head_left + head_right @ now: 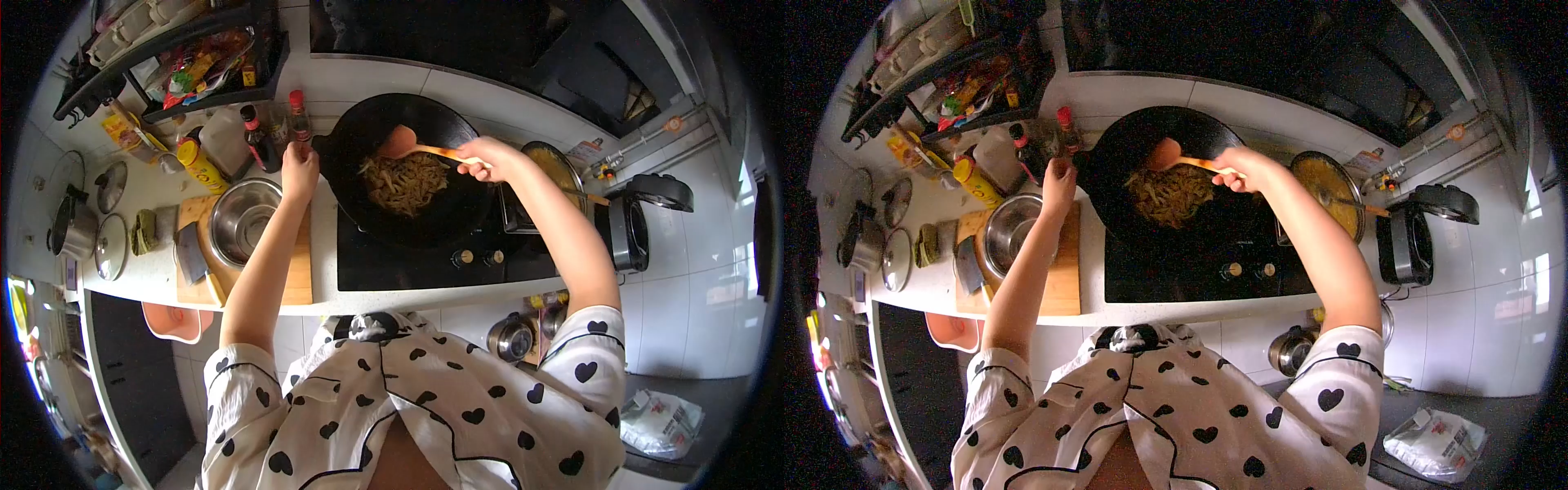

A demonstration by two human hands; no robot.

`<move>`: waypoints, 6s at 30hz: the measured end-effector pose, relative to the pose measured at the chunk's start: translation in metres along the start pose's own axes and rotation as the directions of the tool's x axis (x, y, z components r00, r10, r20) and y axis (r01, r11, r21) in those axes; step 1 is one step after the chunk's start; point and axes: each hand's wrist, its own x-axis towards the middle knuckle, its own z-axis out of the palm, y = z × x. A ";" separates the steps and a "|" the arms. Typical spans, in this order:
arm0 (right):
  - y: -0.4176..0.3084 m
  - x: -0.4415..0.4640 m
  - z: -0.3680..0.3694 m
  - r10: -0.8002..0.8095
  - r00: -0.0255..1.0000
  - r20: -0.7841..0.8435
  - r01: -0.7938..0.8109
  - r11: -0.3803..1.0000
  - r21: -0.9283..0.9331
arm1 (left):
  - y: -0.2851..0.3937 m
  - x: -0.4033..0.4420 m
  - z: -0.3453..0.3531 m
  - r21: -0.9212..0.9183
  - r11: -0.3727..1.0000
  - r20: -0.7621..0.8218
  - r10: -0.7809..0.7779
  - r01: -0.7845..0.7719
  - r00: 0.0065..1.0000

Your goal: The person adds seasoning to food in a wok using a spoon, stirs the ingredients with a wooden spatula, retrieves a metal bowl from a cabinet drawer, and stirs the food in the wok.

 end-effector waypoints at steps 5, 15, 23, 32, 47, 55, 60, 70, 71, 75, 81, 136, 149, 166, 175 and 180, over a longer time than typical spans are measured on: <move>0.013 -0.026 -0.027 0.005 0.998 0.060 -0.006 1.000 0.010 | -0.010 0.004 0.001 -0.074 0.997 0.007 0.011 -0.011 1.000; -0.016 -0.068 -0.060 -0.028 0.964 -0.266 -0.149 0.769 -0.622 | -0.020 0.006 0.008 -0.086 0.996 -0.011 0.039 -0.040 0.999; 0.012 -0.026 -0.033 -0.396 0.918 0.024 0.312 0.684 -0.659 | -0.003 0.002 -0.001 -0.068 0.998 -0.012 -0.014 0.013 1.000; -0.064 -0.005 -0.044 -0.317 0.929 -0.192 0.022 0.565 -0.825 | -0.004 0.003 -0.003 -0.088 0.995 0.014 -0.054 0.055 0.998; -0.107 -0.061 0.054 -0.582 0.777 0.241 0.063 -0.308 -0.949 | -0.003 0.000 -0.009 -0.059 0.998 -0.005 -0.002 0.002 1.000; -0.081 -0.025 0.096 -0.558 0.652 0.514 0.200 -0.527 -0.826 | 0.000 -0.001 -0.007 -0.042 0.997 0.022 -0.062 0.062 0.998; -0.079 -0.044 0.068 -0.565 0.690 0.452 0.156 -0.494 -0.855 | 0.003 -0.001 -0.009 -0.074 0.996 0.022 -0.049 0.050 0.999; -0.092 -0.070 0.109 -0.611 0.476 0.632 0.276 -0.579 -0.767 | -0.004 0.005 -0.002 -0.125 0.991 0.033 -0.052 0.056 0.998; -0.090 -0.060 0.118 -0.605 0.410 0.683 0.317 -0.608 -0.728 | -0.003 0.005 -0.002 -0.119 0.991 0.026 -0.056 0.059 0.998; -0.072 -0.028 0.144 -0.500 0.587 0.637 0.111 -0.729 -0.675 | -0.010 0.005 0.002 -0.082 0.996 -0.002 -0.020 0.020 1.000; -0.059 -0.036 0.079 -0.516 0.771 0.373 0.074 -0.509 -0.858 | -0.010 0.002 0.001 -0.107 0.994 -0.009 -0.024 0.023 1.000; 0.063 -0.054 0.038 -0.714 0.679 -0.173 0.107 0.330 -0.938 | -0.014 0.005 0.004 -0.086 0.996 0.001 -0.024 0.024 1.000; 0.059 -0.109 0.049 -0.650 0.756 -0.076 0.169 0.307 -0.937 | -0.010 0.004 0.005 -0.057 0.998 0.008 -0.003 0.003 1.000; 0.051 -0.095 0.017 -0.678 0.727 -0.108 0.234 0.392 -0.890 | -0.018 0.008 0.008 -0.091 0.995 -0.044 0.029 -0.033 0.999; -0.030 -0.079 -0.061 -0.018 0.964 -0.267 -0.169 0.732 -0.660 | -0.006 0.005 0.005 -0.060 0.998 -0.014 -0.001 0.000 1.000; -0.008 -0.018 -0.069 -0.108 0.992 -0.060 0.072 0.900 -0.431 | 0.004 0.003 0.003 -0.042 0.999 -0.016 0.013 -0.013 1.000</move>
